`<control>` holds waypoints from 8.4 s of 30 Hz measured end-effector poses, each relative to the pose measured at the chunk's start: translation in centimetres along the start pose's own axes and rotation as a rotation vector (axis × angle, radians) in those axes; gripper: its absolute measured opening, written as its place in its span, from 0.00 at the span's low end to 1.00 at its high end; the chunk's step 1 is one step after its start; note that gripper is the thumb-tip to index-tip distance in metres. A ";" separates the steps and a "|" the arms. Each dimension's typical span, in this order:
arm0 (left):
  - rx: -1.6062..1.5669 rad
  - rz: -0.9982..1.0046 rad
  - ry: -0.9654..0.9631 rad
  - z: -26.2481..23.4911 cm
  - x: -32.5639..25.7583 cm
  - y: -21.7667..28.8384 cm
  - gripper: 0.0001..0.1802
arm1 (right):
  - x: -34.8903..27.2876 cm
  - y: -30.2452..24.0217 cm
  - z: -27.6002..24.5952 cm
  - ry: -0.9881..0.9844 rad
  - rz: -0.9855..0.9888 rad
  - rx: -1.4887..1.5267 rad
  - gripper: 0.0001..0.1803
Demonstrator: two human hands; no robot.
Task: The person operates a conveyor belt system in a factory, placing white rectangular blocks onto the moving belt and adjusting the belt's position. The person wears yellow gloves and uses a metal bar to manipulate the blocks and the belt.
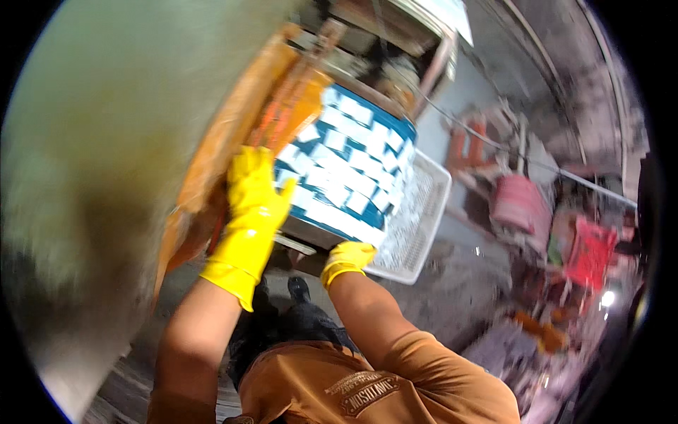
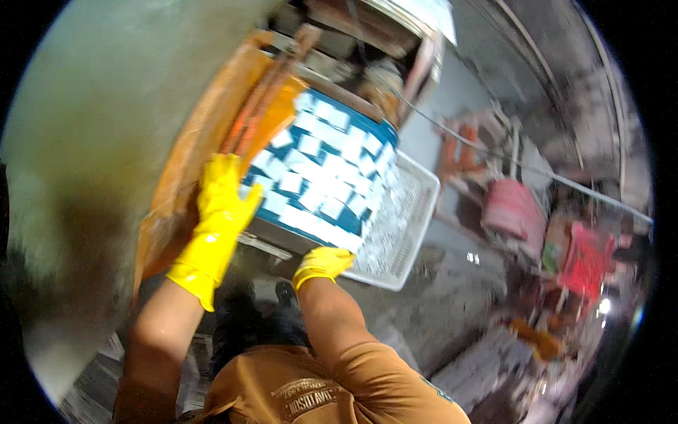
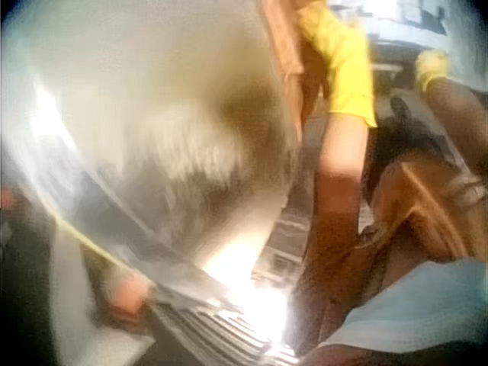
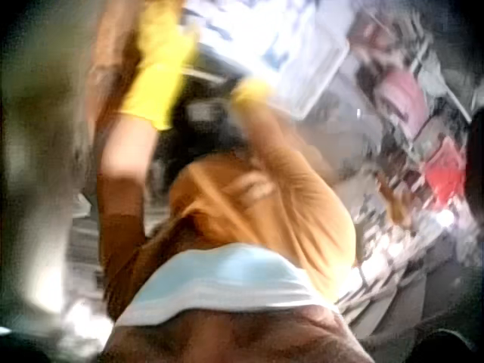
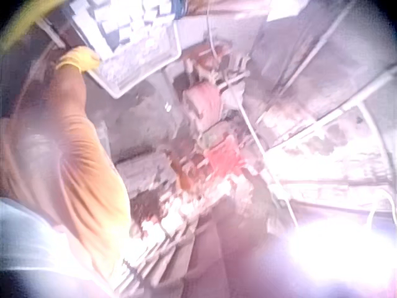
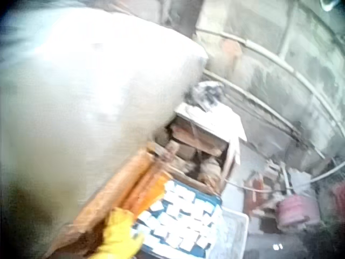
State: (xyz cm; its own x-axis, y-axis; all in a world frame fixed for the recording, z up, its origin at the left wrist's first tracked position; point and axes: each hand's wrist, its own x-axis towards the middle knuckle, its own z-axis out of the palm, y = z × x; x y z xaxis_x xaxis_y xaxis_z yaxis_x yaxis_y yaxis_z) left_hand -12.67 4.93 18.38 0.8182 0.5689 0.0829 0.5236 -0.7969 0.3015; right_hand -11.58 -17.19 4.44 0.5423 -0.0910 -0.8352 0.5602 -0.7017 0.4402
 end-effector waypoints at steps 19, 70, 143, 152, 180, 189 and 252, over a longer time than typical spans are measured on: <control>-0.258 -2.122 -0.294 -2.3 -88.7 -9.4 0.27 | 4.0 5.6 14.8 0.509 -0.703 -0.319 0.23; -0.788 -1.527 0.268 -27.7 -51.7 -105.3 0.31 | -52.8 -97.5 -60.4 1.551 -0.623 0.198 0.50; -0.704 -1.143 -0.184 -80.3 17.5 -261.1 0.29 | -93.0 -196.6 -147.2 0.676 -0.693 0.376 0.36; -0.540 -0.546 0.090 -88.1 49.1 -273.4 0.28 | -94.4 -198.6 -147.3 0.802 -0.556 0.565 0.37; -0.146 0.450 -0.359 -94.3 96.5 -264.1 0.31 | -94.7 -207.4 -138.4 1.659 0.130 0.799 0.20; 0.065 0.492 -0.426 -88.7 103.5 -263.4 0.35 | -95.4 -207.6 -138.2 1.655 0.126 0.772 0.19; -0.242 0.660 -0.507 -101.4 91.0 -265.1 0.31 | -94.2 -208.2 -136.4 1.714 0.120 0.750 0.17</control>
State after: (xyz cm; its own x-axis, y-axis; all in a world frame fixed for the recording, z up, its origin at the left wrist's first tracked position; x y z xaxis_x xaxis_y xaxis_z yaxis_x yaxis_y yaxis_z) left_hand -101.08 288.52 42.30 0.9742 -0.1998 -0.1045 -0.1132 -0.8344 0.5394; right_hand -93.93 233.84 36.38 0.7760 0.2249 0.5893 0.3787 -0.9132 -0.1502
